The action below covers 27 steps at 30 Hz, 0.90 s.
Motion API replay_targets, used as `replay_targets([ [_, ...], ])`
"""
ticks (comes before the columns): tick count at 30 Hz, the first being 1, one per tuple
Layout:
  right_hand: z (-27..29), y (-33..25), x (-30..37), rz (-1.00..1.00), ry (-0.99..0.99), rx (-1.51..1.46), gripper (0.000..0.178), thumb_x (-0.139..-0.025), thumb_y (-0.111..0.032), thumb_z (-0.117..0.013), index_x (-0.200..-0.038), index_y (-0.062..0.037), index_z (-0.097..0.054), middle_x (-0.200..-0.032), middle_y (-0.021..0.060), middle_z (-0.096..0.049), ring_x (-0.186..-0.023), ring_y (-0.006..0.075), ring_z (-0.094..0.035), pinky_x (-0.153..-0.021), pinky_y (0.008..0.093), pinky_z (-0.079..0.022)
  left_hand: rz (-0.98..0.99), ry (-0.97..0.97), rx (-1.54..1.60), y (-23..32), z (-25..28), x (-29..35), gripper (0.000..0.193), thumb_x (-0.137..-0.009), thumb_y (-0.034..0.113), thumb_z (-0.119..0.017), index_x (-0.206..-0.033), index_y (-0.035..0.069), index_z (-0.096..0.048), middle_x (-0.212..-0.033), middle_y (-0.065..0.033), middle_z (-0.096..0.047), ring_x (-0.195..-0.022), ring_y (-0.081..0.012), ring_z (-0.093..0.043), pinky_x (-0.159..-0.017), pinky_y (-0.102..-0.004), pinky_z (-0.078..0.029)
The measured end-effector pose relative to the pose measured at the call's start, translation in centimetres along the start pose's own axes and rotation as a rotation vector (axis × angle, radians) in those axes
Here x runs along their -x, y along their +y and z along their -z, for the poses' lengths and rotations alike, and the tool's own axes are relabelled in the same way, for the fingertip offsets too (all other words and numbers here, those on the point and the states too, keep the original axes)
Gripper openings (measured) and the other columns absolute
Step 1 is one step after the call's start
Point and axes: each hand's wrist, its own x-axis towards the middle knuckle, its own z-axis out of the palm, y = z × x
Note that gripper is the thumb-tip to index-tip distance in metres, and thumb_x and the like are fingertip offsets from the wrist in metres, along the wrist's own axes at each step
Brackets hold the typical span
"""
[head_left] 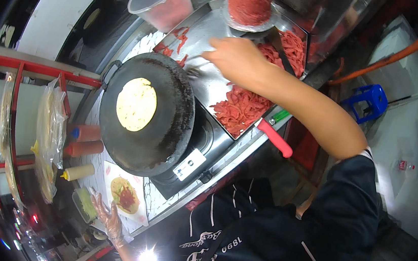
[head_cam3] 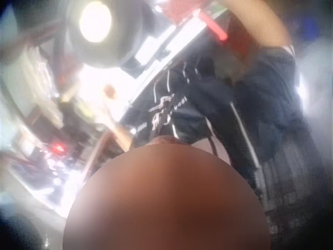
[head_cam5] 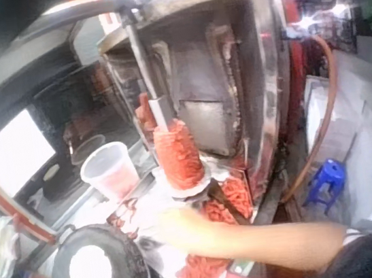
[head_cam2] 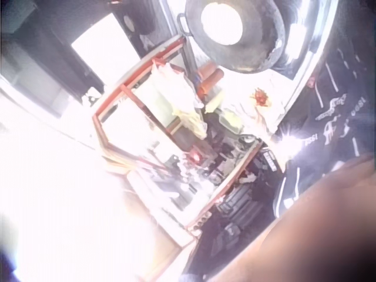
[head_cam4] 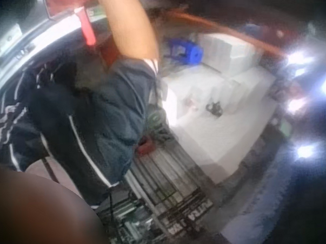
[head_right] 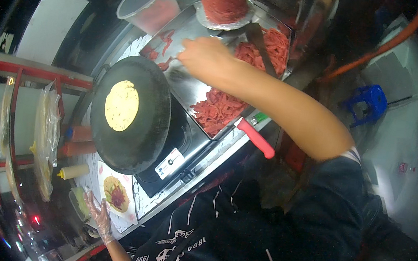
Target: The person assembles two tacos at a street food stall. They place tortillas on paper, add shredded lettuce and cooked meat, then drizzle red and white sauces before folding the paper to wrap each taco.
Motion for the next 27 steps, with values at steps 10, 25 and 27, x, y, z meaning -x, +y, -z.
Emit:
replay_targets([
  [10, -5.9, 0.7, -3.8, -0.215, 0.087, -0.04, 0.022, -0.094, -0.008, -0.062, -0.111, 0.0028, -0.07, -0.105, 0.0239, -0.072, -0.091, 0.0417, -0.078, -0.076, 0.0508, -0.065, -0.043, 0.004, -0.04, 1.4, 0.4, -1.6, 0.062, -0.101, 0.013, -0.07, -0.159, 0.008, -0.049, -0.177, -0.0166, -0.026, -0.164, -0.0377, -0.023, -0.132, -0.0558, -0.023],
  [25, 8.3, -5.3, 7.7, 0.212, 0.144, -0.131, 0.045, -0.094, -0.01, -0.07, -0.139, -0.0122, -0.069, -0.096, 0.0099, -0.062, -0.085, 0.0299, -0.07, -0.072, 0.0413, -0.058, 0.117, 0.148, 0.206, -9.9, 2.5, 4.3, 0.06, -0.101, 0.01, -0.068, -0.159, 0.011, -0.052, -0.175, -0.0161, -0.031, -0.153, -0.035, -0.041, -0.123, -0.051, -0.036],
  [27, 9.0, -8.2, 8.3, 0.297, 0.088, -0.068, 0.045, -0.091, -0.009, -0.07, -0.135, -0.0137, -0.072, -0.096, 0.0077, -0.062, -0.086, 0.0269, -0.07, -0.073, 0.0392, -0.058, 0.139, 0.153, 0.15, -11.4, 2.3, 4.6, 0.06, -0.101, 0.01, -0.069, -0.159, 0.011, -0.052, -0.174, -0.0164, -0.033, -0.154, -0.0357, -0.039, -0.126, -0.0522, -0.033],
])
